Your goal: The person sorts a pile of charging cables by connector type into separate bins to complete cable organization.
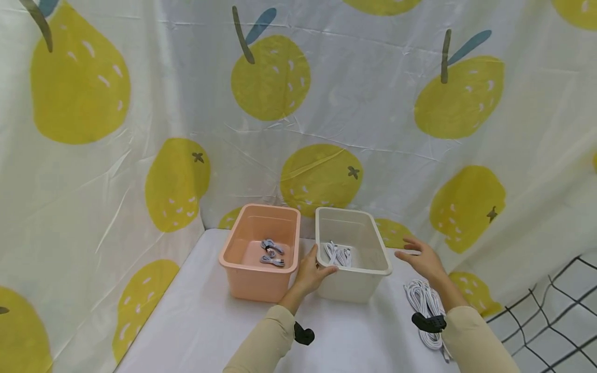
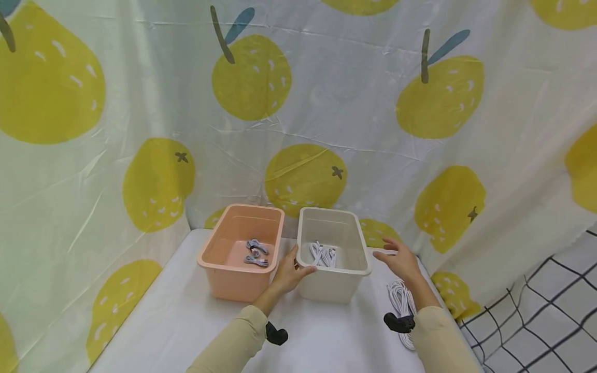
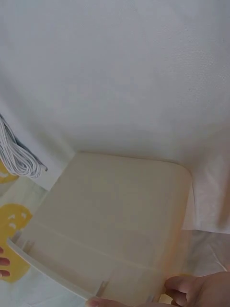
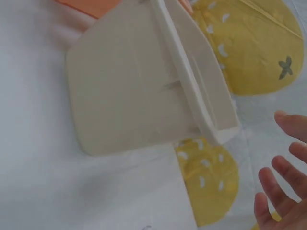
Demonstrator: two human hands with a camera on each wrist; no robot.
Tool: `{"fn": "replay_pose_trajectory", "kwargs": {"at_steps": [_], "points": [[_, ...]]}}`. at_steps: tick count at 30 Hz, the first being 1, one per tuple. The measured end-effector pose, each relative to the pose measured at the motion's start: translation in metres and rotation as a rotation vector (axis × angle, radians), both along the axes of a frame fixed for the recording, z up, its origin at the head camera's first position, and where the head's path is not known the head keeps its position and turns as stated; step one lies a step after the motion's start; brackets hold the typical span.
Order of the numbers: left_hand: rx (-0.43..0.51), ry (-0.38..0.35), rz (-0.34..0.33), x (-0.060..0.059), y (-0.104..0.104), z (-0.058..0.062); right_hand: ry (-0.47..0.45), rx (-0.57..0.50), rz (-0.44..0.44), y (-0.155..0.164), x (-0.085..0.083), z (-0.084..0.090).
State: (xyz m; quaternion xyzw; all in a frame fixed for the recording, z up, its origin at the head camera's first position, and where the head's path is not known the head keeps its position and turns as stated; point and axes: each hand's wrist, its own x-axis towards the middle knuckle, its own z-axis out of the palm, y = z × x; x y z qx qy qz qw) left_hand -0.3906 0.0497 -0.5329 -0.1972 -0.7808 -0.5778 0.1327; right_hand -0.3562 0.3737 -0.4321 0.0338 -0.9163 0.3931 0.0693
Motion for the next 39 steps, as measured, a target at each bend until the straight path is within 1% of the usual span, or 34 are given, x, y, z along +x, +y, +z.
{"fn": "replay_pose_trajectory", "kwargs": {"at_steps": [4, 8, 12, 18, 22, 27, 30, 33, 36, 39], "points": [[0.003, -0.001, -0.003, 0.0, -0.001, 0.001, 0.031, 0.012, -0.044, 0.008, 0.007, -0.007], [0.01, 0.017, -0.004, 0.001, -0.002, 0.001, 0.065, 0.011, -0.098, 0.018, 0.011, -0.019], [0.015, 0.028, -0.005, 0.0, -0.002, 0.0, 0.068, -0.004, -0.131, 0.029, 0.015, -0.031], [0.022, 0.028, -0.015, 0.001, -0.003, 0.001, 0.044, 0.003, -0.146, 0.043, 0.026, -0.048], [0.025, 0.016, -0.022, 0.001, -0.003, 0.001, 0.007, 0.007, -0.183, 0.052, 0.035, -0.064], [0.021, 0.006, -0.025, 0.001, -0.003, 0.001, -0.04, -0.025, -0.244, 0.061, 0.046, -0.081], [0.023, 0.003, -0.026, 0.0, -0.003, 0.001, -0.046, -0.029, -0.296, 0.069, 0.05, -0.092], [0.028, 0.009, -0.033, 0.0, -0.003, 0.0, -0.034, -0.012, -0.364, 0.079, 0.053, -0.109], [0.031, 0.011, -0.039, 0.0, -0.002, 0.0, -0.056, -0.005, -0.426, 0.089, 0.058, -0.129], [0.024, 0.01, -0.033, 0.0, -0.001, 0.0, -0.124, 0.009, -0.467, 0.098, 0.064, -0.147]]}}
